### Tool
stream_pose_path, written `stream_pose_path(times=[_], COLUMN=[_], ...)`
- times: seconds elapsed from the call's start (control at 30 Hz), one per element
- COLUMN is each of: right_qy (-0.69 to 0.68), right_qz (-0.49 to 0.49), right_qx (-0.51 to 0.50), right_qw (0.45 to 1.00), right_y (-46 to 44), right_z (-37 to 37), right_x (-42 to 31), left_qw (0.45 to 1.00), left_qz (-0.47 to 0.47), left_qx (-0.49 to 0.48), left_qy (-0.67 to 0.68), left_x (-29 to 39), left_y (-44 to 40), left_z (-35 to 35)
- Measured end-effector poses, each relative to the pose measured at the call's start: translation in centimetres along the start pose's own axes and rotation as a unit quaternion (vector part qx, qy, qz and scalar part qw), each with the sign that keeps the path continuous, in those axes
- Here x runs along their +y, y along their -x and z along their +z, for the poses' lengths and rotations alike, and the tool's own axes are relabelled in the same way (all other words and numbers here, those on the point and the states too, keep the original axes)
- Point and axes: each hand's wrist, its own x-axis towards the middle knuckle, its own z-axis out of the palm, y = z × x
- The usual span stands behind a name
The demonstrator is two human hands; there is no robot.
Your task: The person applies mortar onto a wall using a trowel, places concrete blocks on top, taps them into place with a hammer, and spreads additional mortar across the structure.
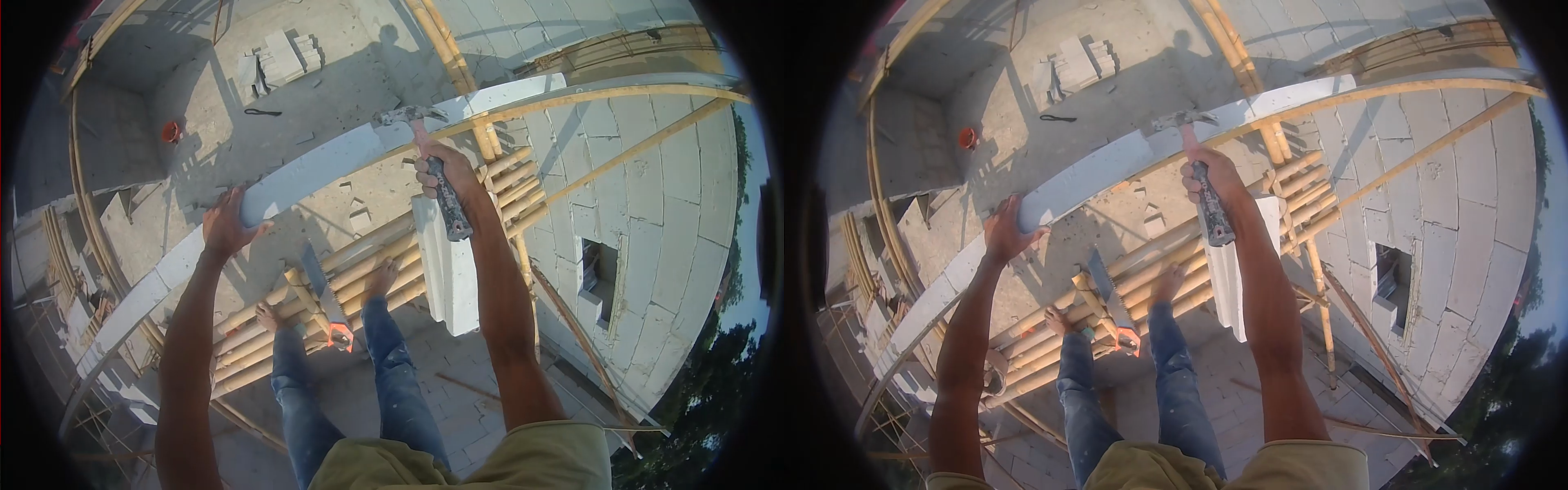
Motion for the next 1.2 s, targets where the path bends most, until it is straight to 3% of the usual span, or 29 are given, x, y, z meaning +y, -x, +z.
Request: stream_pose_path(times=[0.03,0.1,0.13,0.17,0.23,0.37,0.43,0.63,0.8,0.9,0.93,0.97,1.0,1.07,1.13,1.2], right_qy=[-0.004,0.147,0.218,0.231,0.248,0.381,0.500,0.507,0.569,0.557,0.531,0.549,0.566,0.563,0.583,0.649], right_qz=[0.004,-0.036,-0.104,-0.166,-0.244,-0.276,-0.348,-0.316,-0.310,-0.373,-0.415,-0.392,-0.369,-0.379,-0.436,-0.523], right_qx=[-0.010,0.011,0.015,-0.026,-0.005,-0.017,-0.048,-0.055,-0.068,-0.095,-0.107,-0.118,-0.126,-0.168,-0.203,-0.191], right_qw=[1.000,0.988,0.970,0.958,0.937,0.882,0.791,0.800,0.758,0.736,0.731,0.729,0.726,0.715,0.655,0.519], right_y=[1.0,2.7,3.7,3.1,5.2,3.6,2.3,2.6,3.9,4.7,4.6,5.4,6.0,4.1,2.5,1.2], right_z=[0.8,2.6,3.9,3.7,7.1,8.4,9.1,10.8,11.8,12.9,14.1,16.0,17.6,19.4,20.9,23.8], right_x=[-0.1,-0.3,0.4,1.9,4.3,10.4,12.2,13.6,11.5,11.7,12.3,12.0,11.7,13.3,14.4,15.5], left_qw=[1.000,0.999,0.998,0.998,0.994,0.999,0.999,0.999,0.998,0.995,0.991,0.980,0.984,0.966,0.951,0.971], left_qz=[-0.007,-0.003,-0.022,-0.034,-0.047,-0.019,-0.015,0.001,0.005,0.007,0.036,0.063,0.057,0.033,-0.032,-0.121], left_qx=[-0.013,-0.019,-0.056,-0.055,-0.094,-0.034,-0.028,-0.010,-0.022,0.032,0.104,0.174,0.156,0.255,0.280,0.124], left_qy=[0.001,-0.033,0.000,-0.019,0.003,0.020,0.014,0.046,0.060,0.090,0.082,0.070,0.069,0.026,0.125,0.164], left_x=[-0.2,-0.5,1.1,1.6,2.8,1.6,1.5,0.8,0.8,0.5,0.0,-0.5,0.2,1.2,3.9,5.2], left_y=[-0.1,-0.1,-0.4,-0.3,-0.2,0.4,0.6,0.8,0.9,1.3,1.4,1.9,3.1,6.5,13.4,21.0], left_z=[0.1,0.4,-1.5,-2.1,-4.3,-3.3,-3.6,-3.0,-3.5,-2.5,-1.0,0.2,-0.9,0.0,-1.1,0.1])
